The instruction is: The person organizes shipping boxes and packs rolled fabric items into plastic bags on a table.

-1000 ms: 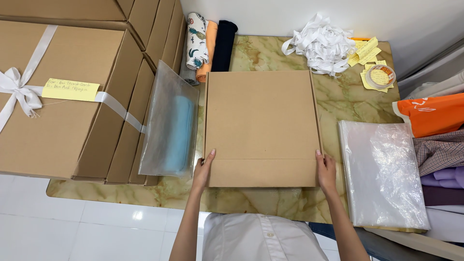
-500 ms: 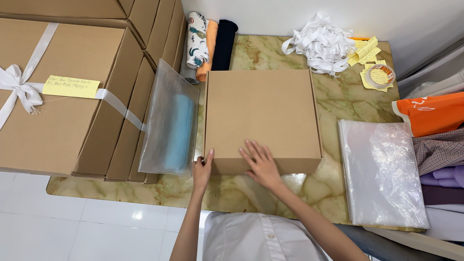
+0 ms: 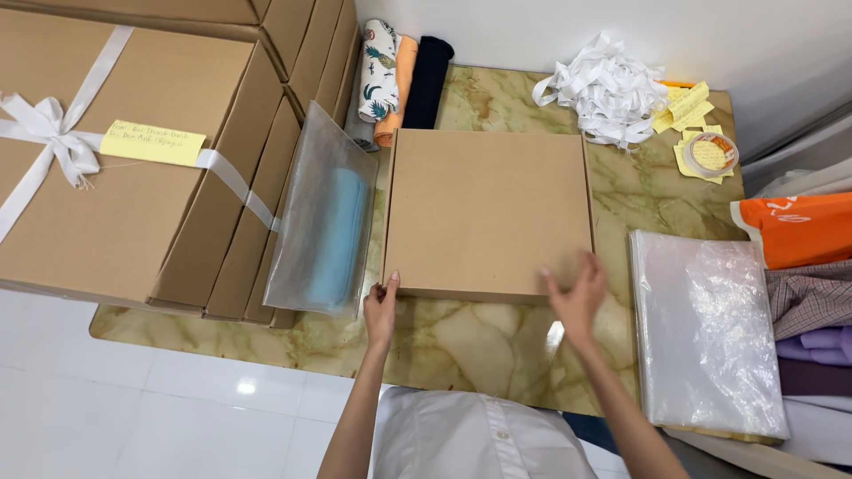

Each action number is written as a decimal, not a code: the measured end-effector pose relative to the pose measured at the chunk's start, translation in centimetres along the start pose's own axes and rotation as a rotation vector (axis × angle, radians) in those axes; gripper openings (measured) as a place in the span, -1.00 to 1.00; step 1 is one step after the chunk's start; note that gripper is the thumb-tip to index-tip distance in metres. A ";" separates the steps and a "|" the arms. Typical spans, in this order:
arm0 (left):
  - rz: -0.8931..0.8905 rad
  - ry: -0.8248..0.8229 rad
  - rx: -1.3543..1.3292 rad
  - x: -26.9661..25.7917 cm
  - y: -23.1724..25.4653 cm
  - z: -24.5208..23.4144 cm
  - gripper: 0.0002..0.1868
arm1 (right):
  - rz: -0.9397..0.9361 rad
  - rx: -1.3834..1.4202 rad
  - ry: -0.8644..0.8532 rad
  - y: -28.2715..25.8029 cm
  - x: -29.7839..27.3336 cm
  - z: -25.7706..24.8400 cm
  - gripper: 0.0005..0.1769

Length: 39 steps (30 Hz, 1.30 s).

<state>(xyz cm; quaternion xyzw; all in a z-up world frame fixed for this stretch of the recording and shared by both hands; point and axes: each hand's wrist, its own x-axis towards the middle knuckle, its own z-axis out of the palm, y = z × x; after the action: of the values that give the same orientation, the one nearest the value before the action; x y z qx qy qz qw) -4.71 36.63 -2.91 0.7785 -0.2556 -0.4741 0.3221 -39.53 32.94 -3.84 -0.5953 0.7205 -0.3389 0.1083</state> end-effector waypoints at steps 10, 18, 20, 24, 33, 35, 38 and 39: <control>-0.077 -0.181 -0.139 -2.8 4.7 -2.6 0.13 | 0.588 0.271 -0.203 4.4 3.5 -1.9 0.14; -0.069 -0.284 -0.503 -1.8 5.8 -2.3 0.09 | 0.787 0.806 -0.377 1.3 3.2 -5.2 -0.30; -0.019 -0.264 -0.478 -2.1 5.9 -2.6 0.05 | 0.805 0.901 -0.383 0.4 3.3 -6.1 -0.34; 0.110 -0.222 -0.453 -3.1 8.1 -2.8 -0.04 | 0.760 1.094 -0.304 -2.0 4.8 -7.7 -0.24; 0.492 -0.242 -0.663 -5.0 23.2 -7.8 -0.03 | 0.427 1.304 -0.274 -6.9 17.8 -9.4 -0.26; 0.558 -0.228 -0.675 -5.5 26.3 -9.7 -0.03 | 0.350 1.331 -0.288 -10.6 20.4 -11.0 -0.27; 0.682 -0.204 -0.706 -6.7 30.4 -12.8 -0.03 | 0.233 1.364 -0.310 -16.0 23.3 -12.8 -0.27; 0.742 -0.199 -0.725 -7.1 31.6 -14.0 -0.05 | 0.191 1.371 -0.314 -17.9 24.2 -13.2 -0.26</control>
<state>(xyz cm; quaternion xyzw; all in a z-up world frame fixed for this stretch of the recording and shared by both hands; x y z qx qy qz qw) 1.99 24.39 29.46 0.4254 -0.3630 -0.4576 0.6913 -39.40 14.06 23.06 -0.3689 0.3698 -0.6150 0.5906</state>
